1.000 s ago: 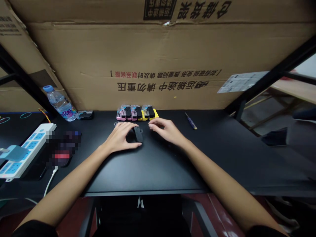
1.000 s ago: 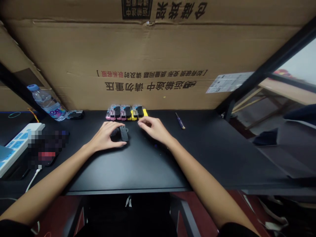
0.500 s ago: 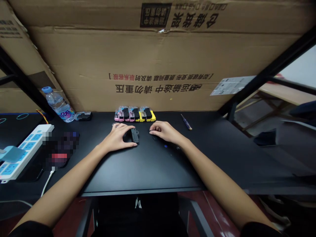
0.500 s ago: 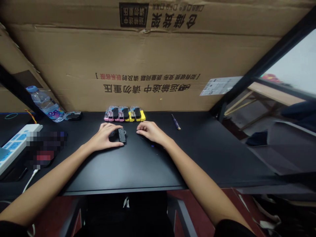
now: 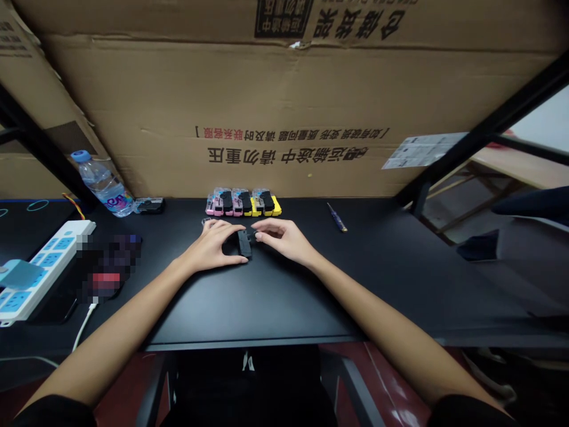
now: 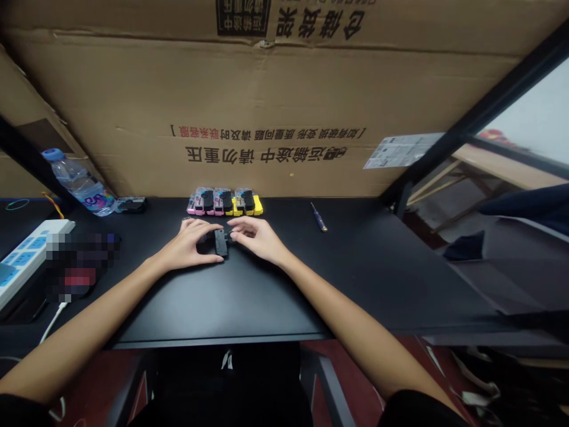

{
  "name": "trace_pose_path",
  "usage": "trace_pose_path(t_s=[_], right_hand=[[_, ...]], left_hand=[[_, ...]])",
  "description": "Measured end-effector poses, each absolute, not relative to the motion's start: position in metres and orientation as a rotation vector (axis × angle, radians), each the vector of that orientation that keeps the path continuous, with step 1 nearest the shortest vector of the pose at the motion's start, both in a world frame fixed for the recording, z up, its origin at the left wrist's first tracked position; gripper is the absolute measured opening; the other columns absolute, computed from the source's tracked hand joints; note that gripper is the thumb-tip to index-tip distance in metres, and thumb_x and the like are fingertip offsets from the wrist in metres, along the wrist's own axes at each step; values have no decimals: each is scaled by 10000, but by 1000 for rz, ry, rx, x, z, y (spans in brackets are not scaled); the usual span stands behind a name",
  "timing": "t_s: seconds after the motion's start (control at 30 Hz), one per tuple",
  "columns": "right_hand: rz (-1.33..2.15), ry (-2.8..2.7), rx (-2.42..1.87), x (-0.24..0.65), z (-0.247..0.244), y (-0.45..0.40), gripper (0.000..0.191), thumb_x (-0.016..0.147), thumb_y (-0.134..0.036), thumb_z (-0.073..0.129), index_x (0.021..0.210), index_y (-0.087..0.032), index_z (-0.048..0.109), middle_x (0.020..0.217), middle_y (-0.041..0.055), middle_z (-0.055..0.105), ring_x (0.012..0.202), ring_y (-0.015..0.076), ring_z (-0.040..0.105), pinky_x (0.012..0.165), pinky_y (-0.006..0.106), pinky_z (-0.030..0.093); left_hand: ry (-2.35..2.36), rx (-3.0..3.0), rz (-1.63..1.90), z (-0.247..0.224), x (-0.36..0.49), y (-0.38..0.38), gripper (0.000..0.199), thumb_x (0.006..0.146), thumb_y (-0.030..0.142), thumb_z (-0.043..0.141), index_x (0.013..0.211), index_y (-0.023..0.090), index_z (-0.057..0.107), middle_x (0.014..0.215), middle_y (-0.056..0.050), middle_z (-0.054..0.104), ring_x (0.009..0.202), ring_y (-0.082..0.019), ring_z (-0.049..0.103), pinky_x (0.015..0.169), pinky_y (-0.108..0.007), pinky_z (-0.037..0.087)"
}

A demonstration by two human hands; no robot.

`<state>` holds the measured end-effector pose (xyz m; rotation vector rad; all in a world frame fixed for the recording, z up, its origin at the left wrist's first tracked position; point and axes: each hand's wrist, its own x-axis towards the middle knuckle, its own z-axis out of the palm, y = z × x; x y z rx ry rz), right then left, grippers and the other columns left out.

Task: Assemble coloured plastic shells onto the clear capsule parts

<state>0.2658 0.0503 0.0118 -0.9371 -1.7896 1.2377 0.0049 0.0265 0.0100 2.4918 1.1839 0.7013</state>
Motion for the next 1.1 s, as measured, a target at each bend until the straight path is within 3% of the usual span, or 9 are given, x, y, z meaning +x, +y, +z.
trace_pose_path(t_s=[0.47,0.6,0.83,1.0,1.1], right_hand=[[1211,-1820,-927,257,9,48,341,830,-510,832,972,-201,827,986,85,780,900,247,743,877,428,611],[1312,-1726,-952,254,8,46,356,796,-489,861,976,-201,751,912,58,780,849,229,741,874,440,618],[1462,-1591,-917,251,6,45,457,759,-428,892,1030,-240,575,827,-9,722,719,163,706,723,341,605],[1397,-1687,-923,253,3,48,323,839,-418,817,1018,-216,641,835,10,707,732,169,680,726,343,589],[1159,-1857,-904,259,3,49,202,934,-364,697,1069,-215,716,1013,67,735,840,195,685,779,369,595]], left_hand=[[1142,2563,739,11,7,25,745,816,615,844,1437,278,609,1319,-109,718,1278,-332,593,1197,-552,313],[1116,2574,756,13,7,25,739,807,591,861,1428,277,615,1304,-108,723,1270,-328,600,1188,-548,318],[1108,2572,750,13,9,25,722,798,558,873,1427,307,620,1308,-101,728,1275,-339,600,1185,-567,314],[1107,2582,751,14,9,25,722,807,576,862,1416,272,620,1287,-109,728,1255,-327,611,1183,-552,317],[1189,2524,769,17,9,24,728,801,600,847,1409,264,628,1279,-109,729,1247,-333,611,1192,-559,311]])
